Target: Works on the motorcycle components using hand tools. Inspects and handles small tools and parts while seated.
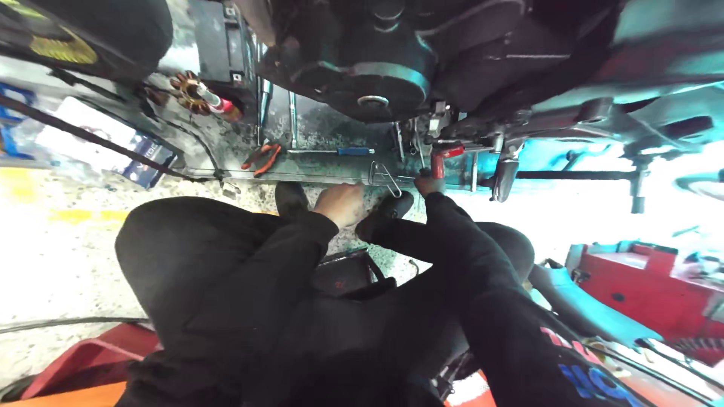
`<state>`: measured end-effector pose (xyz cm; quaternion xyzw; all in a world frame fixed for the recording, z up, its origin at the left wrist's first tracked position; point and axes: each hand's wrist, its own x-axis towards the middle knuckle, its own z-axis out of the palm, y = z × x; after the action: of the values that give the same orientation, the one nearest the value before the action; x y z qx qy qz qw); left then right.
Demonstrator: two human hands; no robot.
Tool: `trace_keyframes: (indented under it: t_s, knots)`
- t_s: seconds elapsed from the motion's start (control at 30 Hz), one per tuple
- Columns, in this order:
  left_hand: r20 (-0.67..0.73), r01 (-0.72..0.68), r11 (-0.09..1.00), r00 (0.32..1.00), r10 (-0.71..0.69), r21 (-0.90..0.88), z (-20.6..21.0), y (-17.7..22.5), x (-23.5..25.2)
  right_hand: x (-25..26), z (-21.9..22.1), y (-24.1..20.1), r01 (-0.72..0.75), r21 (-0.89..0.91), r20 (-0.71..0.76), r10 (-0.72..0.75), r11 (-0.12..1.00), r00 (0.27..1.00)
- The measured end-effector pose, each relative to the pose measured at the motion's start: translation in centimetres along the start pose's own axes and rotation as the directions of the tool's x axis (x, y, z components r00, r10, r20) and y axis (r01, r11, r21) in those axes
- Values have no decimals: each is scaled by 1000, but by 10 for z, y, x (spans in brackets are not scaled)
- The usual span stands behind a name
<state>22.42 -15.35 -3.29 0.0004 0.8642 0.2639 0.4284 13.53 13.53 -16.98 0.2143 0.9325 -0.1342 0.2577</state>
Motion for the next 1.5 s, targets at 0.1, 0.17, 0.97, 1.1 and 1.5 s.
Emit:
trace_keyframes:
  t_s: [0.1,0.17,0.97,1.1,1.5]
  knots:
    - [11,-7,1000,1000,7,-18,0,5,1,2,5,-9,128,61,63,-132,990,989]
    - [1,0,999,1000,0,-42,-2,6,3,-6,5,-33,258,123,65,-268,958,961]
    - [140,207,795,978,-154,-571,24,-19,25,20,9,-136,268,-23,-17,-268,963,963]
    - [241,227,901,960,-143,-370,26,-17,21,33,13,-135,283,-60,-68,-286,957,956]
    - [202,158,947,974,-103,-280,18,-22,21,25,-18,-145,210,28,-54,-208,977,977]
